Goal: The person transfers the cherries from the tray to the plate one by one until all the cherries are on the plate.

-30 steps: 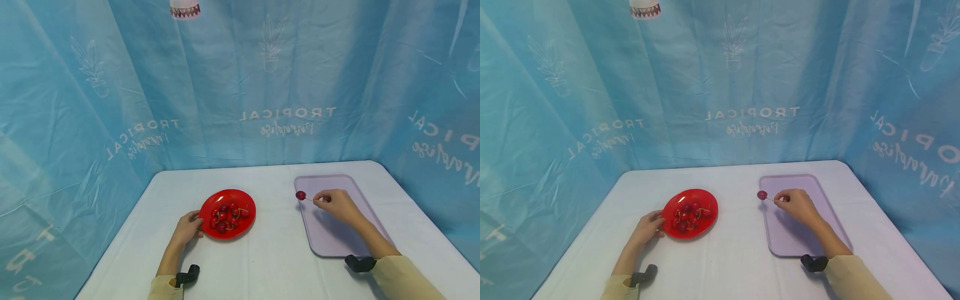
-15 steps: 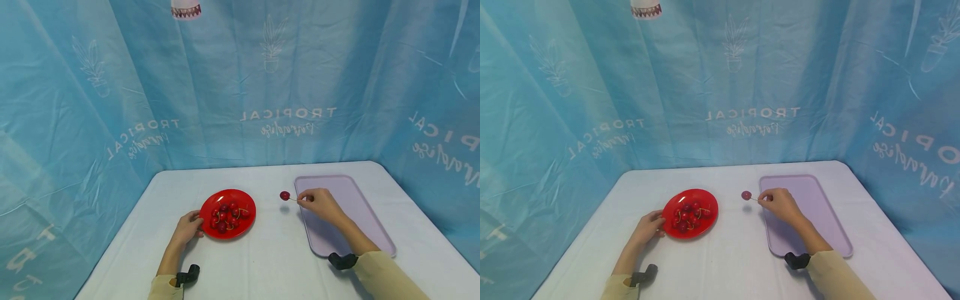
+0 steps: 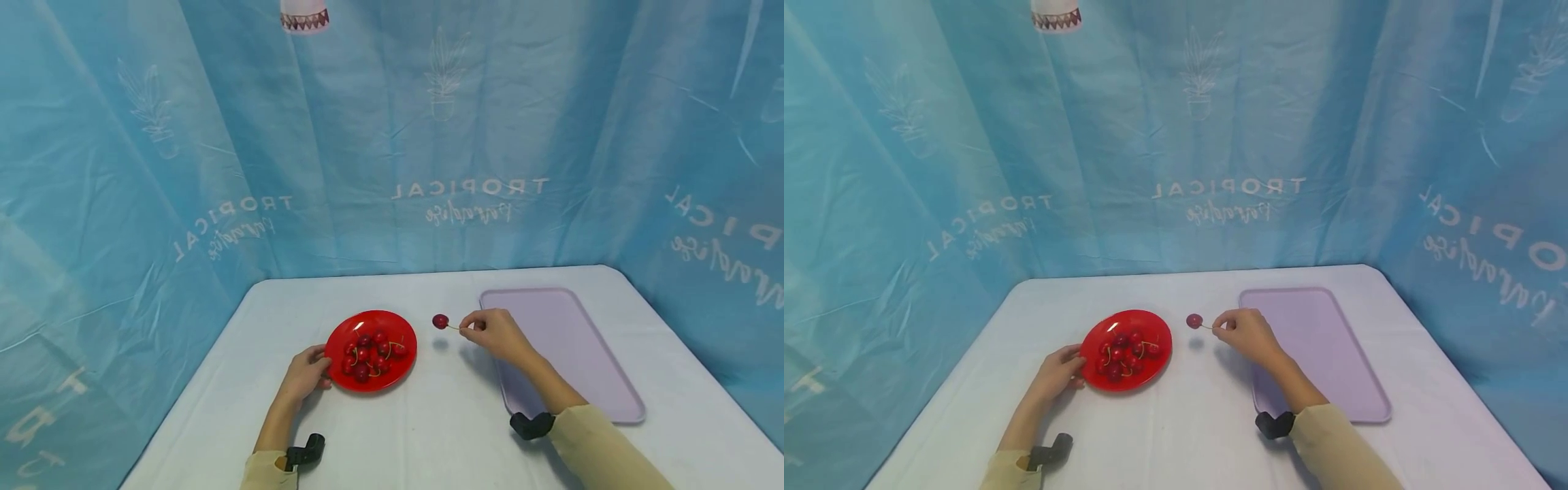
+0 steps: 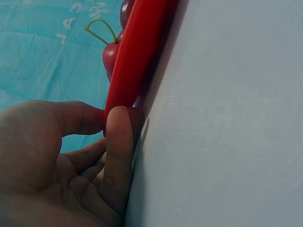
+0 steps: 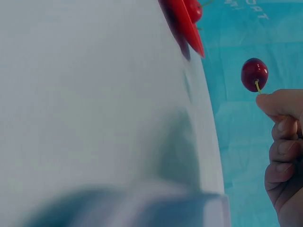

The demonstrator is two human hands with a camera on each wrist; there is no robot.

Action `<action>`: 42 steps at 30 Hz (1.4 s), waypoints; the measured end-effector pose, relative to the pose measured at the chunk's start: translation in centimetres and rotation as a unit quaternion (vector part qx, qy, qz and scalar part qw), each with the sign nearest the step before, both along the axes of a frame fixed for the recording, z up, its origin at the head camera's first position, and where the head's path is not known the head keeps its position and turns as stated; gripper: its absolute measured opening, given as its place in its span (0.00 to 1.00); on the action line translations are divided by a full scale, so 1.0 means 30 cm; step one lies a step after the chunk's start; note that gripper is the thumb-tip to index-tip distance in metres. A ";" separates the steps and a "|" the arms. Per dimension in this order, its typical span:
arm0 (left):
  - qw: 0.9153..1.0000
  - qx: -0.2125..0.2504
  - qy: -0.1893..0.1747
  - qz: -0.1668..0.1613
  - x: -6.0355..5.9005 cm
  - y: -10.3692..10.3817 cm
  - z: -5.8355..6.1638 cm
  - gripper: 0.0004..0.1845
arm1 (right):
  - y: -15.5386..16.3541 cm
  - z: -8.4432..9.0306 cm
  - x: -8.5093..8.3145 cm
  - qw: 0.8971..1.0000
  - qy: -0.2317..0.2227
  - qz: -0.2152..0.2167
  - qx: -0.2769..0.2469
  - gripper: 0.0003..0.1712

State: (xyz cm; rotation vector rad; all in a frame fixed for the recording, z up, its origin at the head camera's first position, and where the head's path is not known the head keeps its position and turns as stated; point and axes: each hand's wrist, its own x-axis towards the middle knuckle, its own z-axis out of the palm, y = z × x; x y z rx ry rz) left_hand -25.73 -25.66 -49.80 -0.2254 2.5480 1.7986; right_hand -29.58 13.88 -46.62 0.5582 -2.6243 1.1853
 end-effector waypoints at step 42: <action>1.000 -0.003 -0.007 -0.005 0.012 0.025 0.012 0.23 | -0.261 -0.085 -0.026 0.996 -0.071 0.048 -0.015 0.04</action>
